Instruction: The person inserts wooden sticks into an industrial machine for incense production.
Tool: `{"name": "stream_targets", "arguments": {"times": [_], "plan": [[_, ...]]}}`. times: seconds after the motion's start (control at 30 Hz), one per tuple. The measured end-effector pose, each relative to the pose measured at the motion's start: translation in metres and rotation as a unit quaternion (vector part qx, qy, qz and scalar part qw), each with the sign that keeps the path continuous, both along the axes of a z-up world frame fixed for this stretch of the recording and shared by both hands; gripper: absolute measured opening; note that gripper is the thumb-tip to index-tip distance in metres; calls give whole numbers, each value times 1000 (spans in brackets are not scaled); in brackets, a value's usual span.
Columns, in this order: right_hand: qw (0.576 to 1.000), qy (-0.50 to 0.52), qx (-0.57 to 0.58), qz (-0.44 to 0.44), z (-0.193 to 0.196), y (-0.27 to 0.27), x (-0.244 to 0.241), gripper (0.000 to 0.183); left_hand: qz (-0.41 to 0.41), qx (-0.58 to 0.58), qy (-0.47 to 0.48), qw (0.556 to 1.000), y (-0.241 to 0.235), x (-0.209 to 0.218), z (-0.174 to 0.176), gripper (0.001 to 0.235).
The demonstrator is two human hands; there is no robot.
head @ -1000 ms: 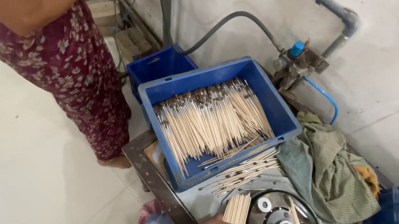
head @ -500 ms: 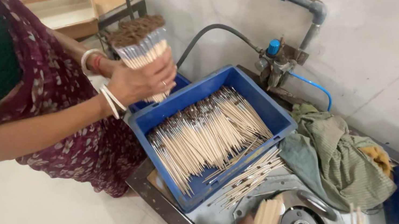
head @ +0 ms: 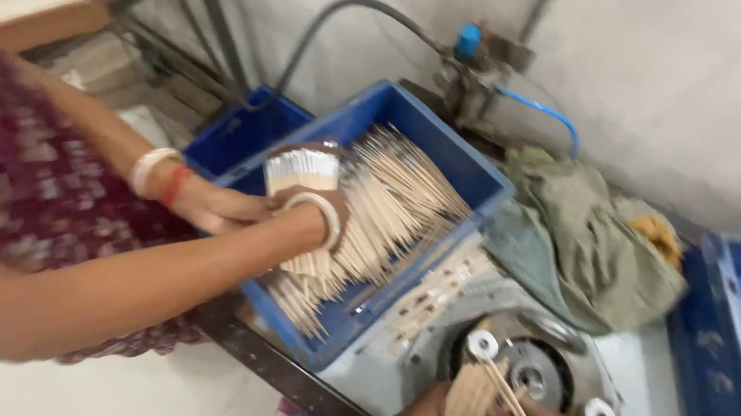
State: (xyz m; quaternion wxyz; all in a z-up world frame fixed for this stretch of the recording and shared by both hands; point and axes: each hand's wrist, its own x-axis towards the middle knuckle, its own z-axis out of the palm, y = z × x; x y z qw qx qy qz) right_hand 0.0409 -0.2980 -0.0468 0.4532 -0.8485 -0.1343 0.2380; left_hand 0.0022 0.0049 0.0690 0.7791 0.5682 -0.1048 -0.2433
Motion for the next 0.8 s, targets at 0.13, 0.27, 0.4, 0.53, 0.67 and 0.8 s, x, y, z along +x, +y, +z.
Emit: {"name": "stream_targets", "arguments": {"times": [0.13,0.27,0.4,0.53,0.67,0.8], "plan": [[988,-117,8,-98,168,24,-38,19,102,92,104,985,-2,1,-10,37],[907,-163,-103,-374,228,10,-48,19,115,68,185,974,17,5,20,35],[879,-191,-122,-420,256,22,-69,16,154,23,219,963,22,-3,11,33],[853,-402,-223,-250,200,39,-55,20,187,-1,249,950,19,-8,18,32],[923,-261,-227,-166,177,55,-20,32,188,2,230,955,29,-20,1,31],[940,-212,-215,-156,176,58,-13,29,178,15,318,931,32,-22,13,37]]}}
